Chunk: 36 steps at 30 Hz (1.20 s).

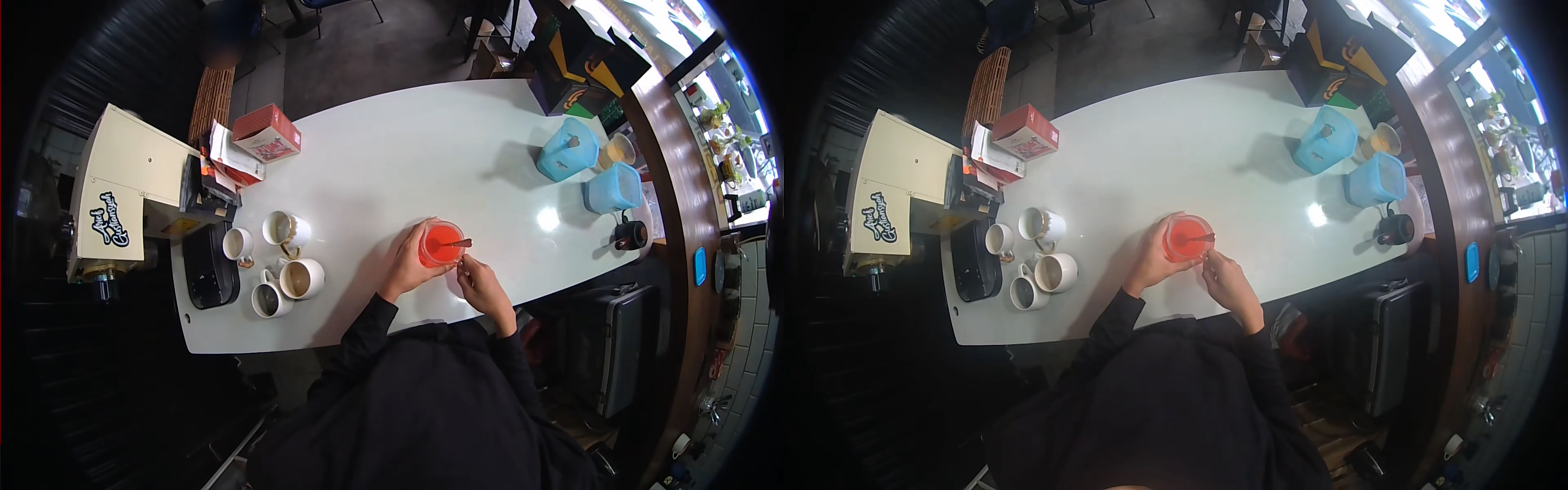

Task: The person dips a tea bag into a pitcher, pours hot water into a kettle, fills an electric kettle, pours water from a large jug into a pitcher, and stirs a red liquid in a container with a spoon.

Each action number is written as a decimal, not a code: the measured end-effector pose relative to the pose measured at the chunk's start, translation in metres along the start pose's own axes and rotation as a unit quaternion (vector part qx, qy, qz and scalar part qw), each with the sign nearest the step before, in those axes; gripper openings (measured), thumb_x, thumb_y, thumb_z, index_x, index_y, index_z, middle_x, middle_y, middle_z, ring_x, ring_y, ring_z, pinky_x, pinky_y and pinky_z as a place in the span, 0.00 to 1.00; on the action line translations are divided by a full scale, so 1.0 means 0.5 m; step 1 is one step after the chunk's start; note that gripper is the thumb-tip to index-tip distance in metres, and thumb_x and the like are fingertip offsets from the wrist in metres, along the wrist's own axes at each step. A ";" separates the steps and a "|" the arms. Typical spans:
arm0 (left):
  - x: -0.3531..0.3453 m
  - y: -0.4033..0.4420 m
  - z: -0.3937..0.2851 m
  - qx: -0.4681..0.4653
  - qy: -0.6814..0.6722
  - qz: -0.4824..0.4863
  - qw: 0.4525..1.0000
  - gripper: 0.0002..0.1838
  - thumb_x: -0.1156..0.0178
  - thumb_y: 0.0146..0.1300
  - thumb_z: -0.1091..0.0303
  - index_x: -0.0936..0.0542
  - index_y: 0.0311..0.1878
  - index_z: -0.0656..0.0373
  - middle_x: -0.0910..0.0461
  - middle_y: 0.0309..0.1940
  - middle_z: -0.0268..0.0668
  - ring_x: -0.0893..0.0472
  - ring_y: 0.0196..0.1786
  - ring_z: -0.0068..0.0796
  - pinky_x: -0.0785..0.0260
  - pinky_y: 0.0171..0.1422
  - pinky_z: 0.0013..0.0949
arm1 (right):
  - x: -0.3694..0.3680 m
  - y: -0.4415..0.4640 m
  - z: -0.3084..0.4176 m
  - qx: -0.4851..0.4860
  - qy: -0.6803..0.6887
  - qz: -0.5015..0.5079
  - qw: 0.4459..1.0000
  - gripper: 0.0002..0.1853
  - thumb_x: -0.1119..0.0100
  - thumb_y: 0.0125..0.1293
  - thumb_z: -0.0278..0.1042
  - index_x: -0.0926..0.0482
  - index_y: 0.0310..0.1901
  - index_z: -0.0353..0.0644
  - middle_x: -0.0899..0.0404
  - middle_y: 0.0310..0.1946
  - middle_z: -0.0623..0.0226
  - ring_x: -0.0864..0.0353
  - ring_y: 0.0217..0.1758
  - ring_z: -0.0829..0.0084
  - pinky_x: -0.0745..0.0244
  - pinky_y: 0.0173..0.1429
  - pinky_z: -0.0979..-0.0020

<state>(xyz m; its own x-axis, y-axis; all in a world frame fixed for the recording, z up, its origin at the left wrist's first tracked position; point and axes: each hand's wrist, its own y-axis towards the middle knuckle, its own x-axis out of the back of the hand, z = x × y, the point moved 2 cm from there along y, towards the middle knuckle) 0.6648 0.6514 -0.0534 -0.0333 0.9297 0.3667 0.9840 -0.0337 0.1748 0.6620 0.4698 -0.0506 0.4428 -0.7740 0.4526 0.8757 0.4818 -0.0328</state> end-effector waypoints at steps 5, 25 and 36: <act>0.032 -0.009 -0.005 0.009 0.022 0.000 1.000 0.43 0.20 0.43 0.60 0.29 0.62 0.64 0.23 0.57 0.46 0.23 0.60 0.44 0.31 0.65 0.42 | -0.020 0.005 0.032 -0.007 -0.001 0.000 1.000 0.09 0.41 0.65 0.30 0.28 0.39 0.33 0.26 0.28 0.58 0.24 0.27 0.63 0.26 0.36 0.66; 0.063 -0.032 0.022 -0.009 0.088 -0.008 0.996 0.54 0.20 0.44 0.50 0.39 0.70 0.64 0.31 0.63 0.51 0.28 0.65 0.47 0.31 0.66 0.45 | -0.019 0.029 0.071 -0.028 -0.083 -0.145 0.985 0.16 0.42 0.69 0.36 0.29 0.29 0.33 0.26 0.25 0.52 0.26 0.26 0.54 0.31 0.33 0.61; 0.042 -0.035 0.021 -0.021 -0.010 -0.030 0.999 0.59 0.20 0.41 0.46 0.43 0.73 0.58 0.31 0.66 0.49 0.29 0.68 0.47 0.47 0.74 0.52 | -0.031 0.053 0.072 0.008 -0.040 -0.203 0.978 0.14 0.40 0.67 0.31 0.31 0.27 0.33 0.27 0.21 0.52 0.27 0.22 0.54 0.33 0.28 0.62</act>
<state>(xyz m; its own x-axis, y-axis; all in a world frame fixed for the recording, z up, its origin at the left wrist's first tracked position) 0.6486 0.6754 -0.0583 -0.0889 0.9376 0.3361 0.9721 0.0082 0.2344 0.6717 0.5093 -0.0265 0.0424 -0.8688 0.4933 0.9727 0.1486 0.1781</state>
